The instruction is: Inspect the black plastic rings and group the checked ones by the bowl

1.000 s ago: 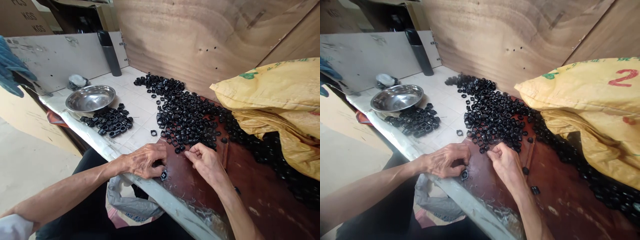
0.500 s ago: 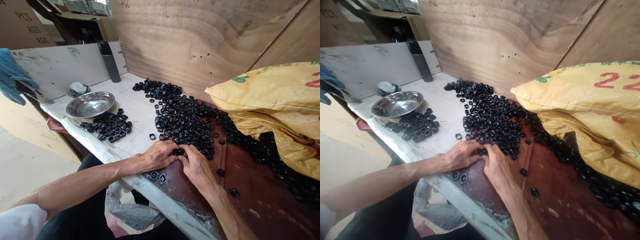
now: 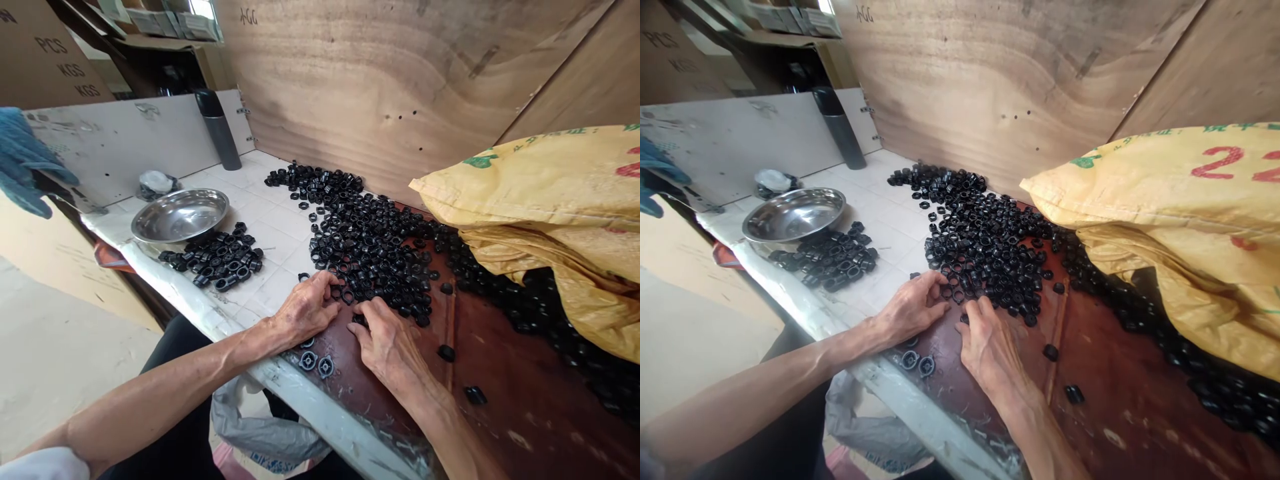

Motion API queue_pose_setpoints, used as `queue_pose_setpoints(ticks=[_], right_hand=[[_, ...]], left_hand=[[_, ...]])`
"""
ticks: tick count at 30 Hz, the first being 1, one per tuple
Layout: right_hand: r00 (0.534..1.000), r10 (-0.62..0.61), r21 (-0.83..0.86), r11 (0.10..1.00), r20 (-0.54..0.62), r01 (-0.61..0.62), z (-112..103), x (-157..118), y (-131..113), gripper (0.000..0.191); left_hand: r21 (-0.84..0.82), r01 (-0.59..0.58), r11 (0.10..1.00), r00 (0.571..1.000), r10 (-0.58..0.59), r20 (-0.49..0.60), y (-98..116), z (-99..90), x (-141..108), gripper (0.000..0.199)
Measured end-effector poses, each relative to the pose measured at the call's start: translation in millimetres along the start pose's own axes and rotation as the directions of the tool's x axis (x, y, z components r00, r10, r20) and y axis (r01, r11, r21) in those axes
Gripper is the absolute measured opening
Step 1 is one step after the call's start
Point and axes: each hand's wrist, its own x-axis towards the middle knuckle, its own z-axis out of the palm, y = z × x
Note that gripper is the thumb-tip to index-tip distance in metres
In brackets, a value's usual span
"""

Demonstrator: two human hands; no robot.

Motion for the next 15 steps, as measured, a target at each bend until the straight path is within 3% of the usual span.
queue_pose_setpoints(ticks=[6,10,15], right_hand=[[1.000,-0.004,0.037,0.999,-0.031,0.005,4.9,-2.2,5.2,0.006],[0.994,0.047,0.232,0.973,-0.103,-0.022,-1.2,-1.1,-1.0,0.011],[0.996,0.061,0.402,0.915,-0.072,-0.027,-14.6,2.8,-11.6,0.025]], left_hand=[[0.023,0.025,0.999,0.999,-0.025,0.025,3.1,-4.2,-2.4,0.013],[0.009,-0.023,1.000,0.999,0.023,0.034,2.9,-3.8,-3.2,0.003],[0.009,-0.108,0.994,0.993,0.107,0.056,0.8,-4.1,-3.6,0.005]])
